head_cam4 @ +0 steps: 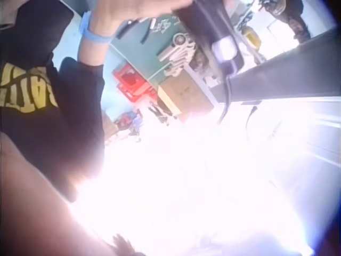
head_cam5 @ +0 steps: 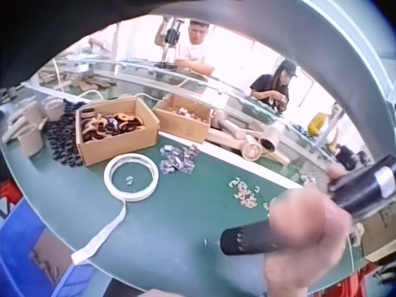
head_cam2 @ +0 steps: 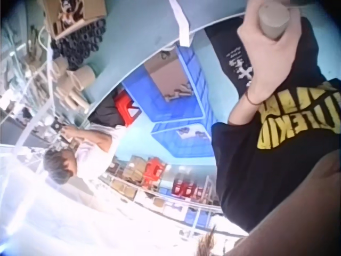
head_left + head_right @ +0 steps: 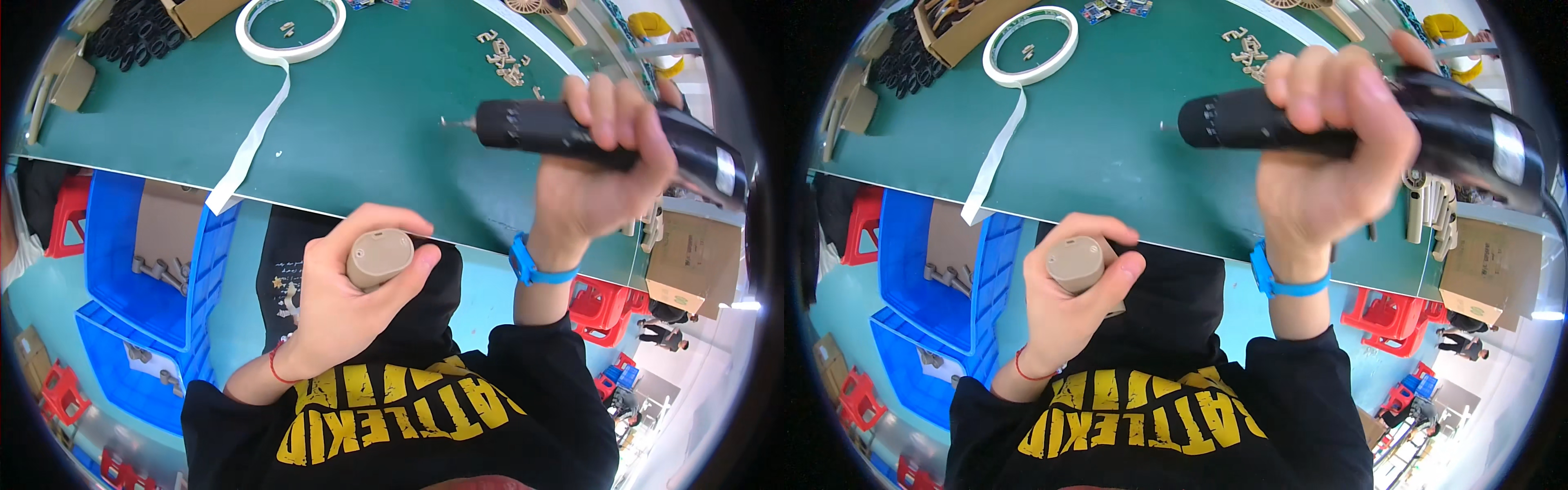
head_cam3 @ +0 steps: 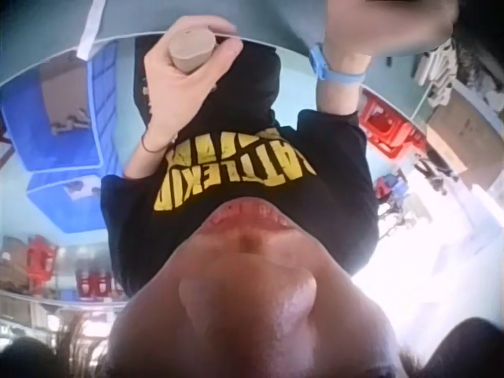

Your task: The person assembles portable fans by installing internal components into plastic casings, adjusting parts with a screwdriver, driving screws with an electric screwdriver, and testing the fans by pressing their power buttons.

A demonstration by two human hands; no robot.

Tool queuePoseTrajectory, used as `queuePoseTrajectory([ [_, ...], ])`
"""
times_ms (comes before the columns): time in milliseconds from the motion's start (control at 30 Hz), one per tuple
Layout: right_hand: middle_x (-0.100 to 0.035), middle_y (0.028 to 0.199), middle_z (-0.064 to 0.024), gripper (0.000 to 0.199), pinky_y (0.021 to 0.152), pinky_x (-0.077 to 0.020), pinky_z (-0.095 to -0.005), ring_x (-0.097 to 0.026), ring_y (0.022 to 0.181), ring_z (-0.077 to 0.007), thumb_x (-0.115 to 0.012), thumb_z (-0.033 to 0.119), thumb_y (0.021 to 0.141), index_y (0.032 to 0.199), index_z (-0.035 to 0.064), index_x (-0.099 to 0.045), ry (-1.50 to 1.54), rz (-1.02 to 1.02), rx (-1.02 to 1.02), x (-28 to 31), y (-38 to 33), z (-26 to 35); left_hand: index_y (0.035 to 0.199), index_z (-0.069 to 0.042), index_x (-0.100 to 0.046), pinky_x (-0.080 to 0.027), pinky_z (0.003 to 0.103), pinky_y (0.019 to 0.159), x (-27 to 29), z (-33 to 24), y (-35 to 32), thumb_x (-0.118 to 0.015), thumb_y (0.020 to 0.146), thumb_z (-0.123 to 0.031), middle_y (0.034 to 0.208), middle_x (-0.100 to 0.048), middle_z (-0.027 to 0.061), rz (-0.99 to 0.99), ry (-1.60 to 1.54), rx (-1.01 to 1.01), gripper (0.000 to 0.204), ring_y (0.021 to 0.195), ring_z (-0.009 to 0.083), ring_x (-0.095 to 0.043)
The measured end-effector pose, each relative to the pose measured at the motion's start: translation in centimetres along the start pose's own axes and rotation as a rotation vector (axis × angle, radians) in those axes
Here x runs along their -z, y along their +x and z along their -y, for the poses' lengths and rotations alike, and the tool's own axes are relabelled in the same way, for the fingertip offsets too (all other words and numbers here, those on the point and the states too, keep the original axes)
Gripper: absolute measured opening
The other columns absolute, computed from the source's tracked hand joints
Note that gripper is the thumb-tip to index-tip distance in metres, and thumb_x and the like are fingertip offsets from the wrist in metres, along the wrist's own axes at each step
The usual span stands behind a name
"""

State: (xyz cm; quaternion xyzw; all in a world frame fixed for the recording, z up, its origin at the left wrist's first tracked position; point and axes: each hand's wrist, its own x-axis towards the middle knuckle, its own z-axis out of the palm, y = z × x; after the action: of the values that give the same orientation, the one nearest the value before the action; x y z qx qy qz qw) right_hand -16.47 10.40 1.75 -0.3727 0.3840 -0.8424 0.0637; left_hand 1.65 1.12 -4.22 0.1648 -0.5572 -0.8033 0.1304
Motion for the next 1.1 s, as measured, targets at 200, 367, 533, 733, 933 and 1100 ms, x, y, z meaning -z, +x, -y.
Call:
queuePoseTrajectory([
  [200, -0.048, 0.059, 0.0046, 0.027, 0.062, -0.0455, -0.0234, -0.050, 0.053, -0.0069, -0.061, 0.003, 0.079, 0.102, 0.0072, -0.047, 0.310, 0.044, -0.195, -1.3, -0.1, 4.6, 0.119, 0.002, -0.063, -0.034, 0.017, 0.052, -0.4, -0.6, 1.1, -0.069, 0.081, 0.007, 0.061, -0.052, -0.0059, -0.051, 0.079, -0.160, 0.039, 0.055, 0.0000, -0.046],
  [367, -0.051, 0.058, 0.0028, 0.031, 0.060, -0.0507, -0.0244, -0.055, 0.052, -0.0082, -0.063, 0.003, 0.076, 0.102, 0.0073, -0.047, 0.362, 0.038, -0.245, -1.1, -0.4, 5.6, 0.098, 0.001, -0.071, -0.036, 0.017, 0.053, -0.3, -1.0, 1.2, -0.070, 0.079, 0.007, 0.064, -0.061, -0.0024, 0.011, 0.199, -0.246, 0.021, 0.057, 0.0014, -0.051],
  [533, -0.053, 0.058, 0.0019, 0.033, 0.060, -0.0518, -0.0252, -0.056, 0.051, -0.0091, -0.064, 0.004, 0.075, 0.103, 0.0075, -0.047, 0.362, 0.023, -0.236, -0.8, -0.6, 5.7, 0.092, 0.001, -0.072, -0.040, 0.017, 0.055, -0.5, -0.9, 1.2, -0.071, 0.077, 0.007, 0.072, -0.068, 0.0025, 0.028, 0.225, -0.290, 0.016, 0.060, 0.0031, -0.056],
  [733, -0.053, 0.058, 0.0017, 0.033, 0.061, -0.0519, -0.0255, -0.056, 0.052, -0.0094, -0.064, 0.004, 0.075, 0.103, 0.0076, -0.047, 0.366, 0.004, -0.235, -0.6, -0.9, 5.8, 0.089, -0.001, -0.071, -0.052, 0.024, 0.066, -0.3, -1.0, 1.2, -0.074, 0.074, 0.003, 0.081, -0.071, 0.0097, 0.062, 0.292, -0.287, 0.016, 0.073, 0.0178, -0.070],
  [933, -0.054, 0.059, 0.0013, 0.034, 0.060, -0.0524, -0.0265, -0.057, 0.052, -0.0103, -0.064, 0.004, 0.074, 0.104, 0.0072, -0.046, 0.348, 0.007, -0.241, -0.3, -1.1, 5.8, 0.088, 0.000, -0.072, -0.042, 0.020, 0.055, -0.7, -0.5, 1.3, -0.072, 0.075, 0.006, 0.073, -0.069, 0.0055, 0.054, 0.283, -0.327, 0.014, 0.061, 0.0068, -0.060],
  [1100, -0.056, 0.060, -0.0004, 0.037, 0.058, -0.0538, -0.0275, -0.058, 0.051, -0.0119, -0.066, 0.005, 0.074, 0.106, 0.0070, -0.046, 0.385, 0.126, -0.172, 1.0, -1.0, 5.8, 0.086, 0.001, -0.071, -0.045, 0.020, 0.058, -1.0, -0.4, 1.0, -0.071, 0.075, 0.007, 0.077, -0.071, 0.0064, 0.044, 0.238, -0.283, 0.012, 0.064, 0.0074, -0.062],
])
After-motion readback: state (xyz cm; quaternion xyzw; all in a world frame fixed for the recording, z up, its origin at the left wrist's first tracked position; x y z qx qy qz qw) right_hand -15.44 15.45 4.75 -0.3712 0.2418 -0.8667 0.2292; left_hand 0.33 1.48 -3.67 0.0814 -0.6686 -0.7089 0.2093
